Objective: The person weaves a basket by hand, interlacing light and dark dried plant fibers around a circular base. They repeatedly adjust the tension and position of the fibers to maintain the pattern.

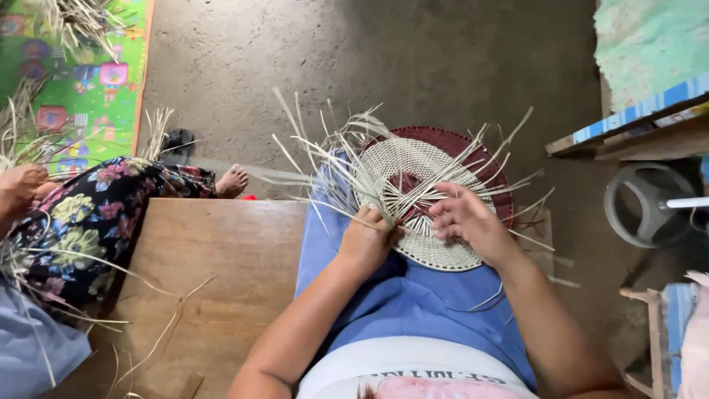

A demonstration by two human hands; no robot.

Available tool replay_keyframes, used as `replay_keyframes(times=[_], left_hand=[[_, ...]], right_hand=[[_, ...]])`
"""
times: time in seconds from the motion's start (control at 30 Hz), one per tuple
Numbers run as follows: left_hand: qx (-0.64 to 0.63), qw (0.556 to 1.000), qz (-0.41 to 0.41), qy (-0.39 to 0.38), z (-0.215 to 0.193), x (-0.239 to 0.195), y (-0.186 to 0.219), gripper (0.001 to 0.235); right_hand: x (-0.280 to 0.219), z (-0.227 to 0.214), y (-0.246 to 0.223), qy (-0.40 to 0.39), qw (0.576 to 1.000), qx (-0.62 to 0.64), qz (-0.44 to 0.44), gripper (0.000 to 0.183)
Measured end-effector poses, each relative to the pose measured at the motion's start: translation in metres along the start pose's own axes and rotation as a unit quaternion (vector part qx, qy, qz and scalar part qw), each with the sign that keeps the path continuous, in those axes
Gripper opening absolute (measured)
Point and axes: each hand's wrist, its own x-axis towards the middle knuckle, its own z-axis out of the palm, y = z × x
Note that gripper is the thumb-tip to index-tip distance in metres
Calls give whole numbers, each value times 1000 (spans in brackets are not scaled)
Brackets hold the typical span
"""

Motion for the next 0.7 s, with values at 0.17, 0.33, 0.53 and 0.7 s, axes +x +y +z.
replay_keyframes(times=[0.17,0.33,0.53,0.7], left_hand=[[52,997,-6,49,-18,-4,-21,17],[129,989,35,70,-12,-3,-35,22],[126,991,12,33,-10,-1,-33,13],[53,990,-125,-26,-7,-1,-35,27]], right_hand=[[1,2,10,-7,966,258,-25,70],[25,34,-2,39,942,-303,-137,22],[62,56,19,-19,879,-462,-118,25],[62,59,4,-16,912,-408,-34,32]])
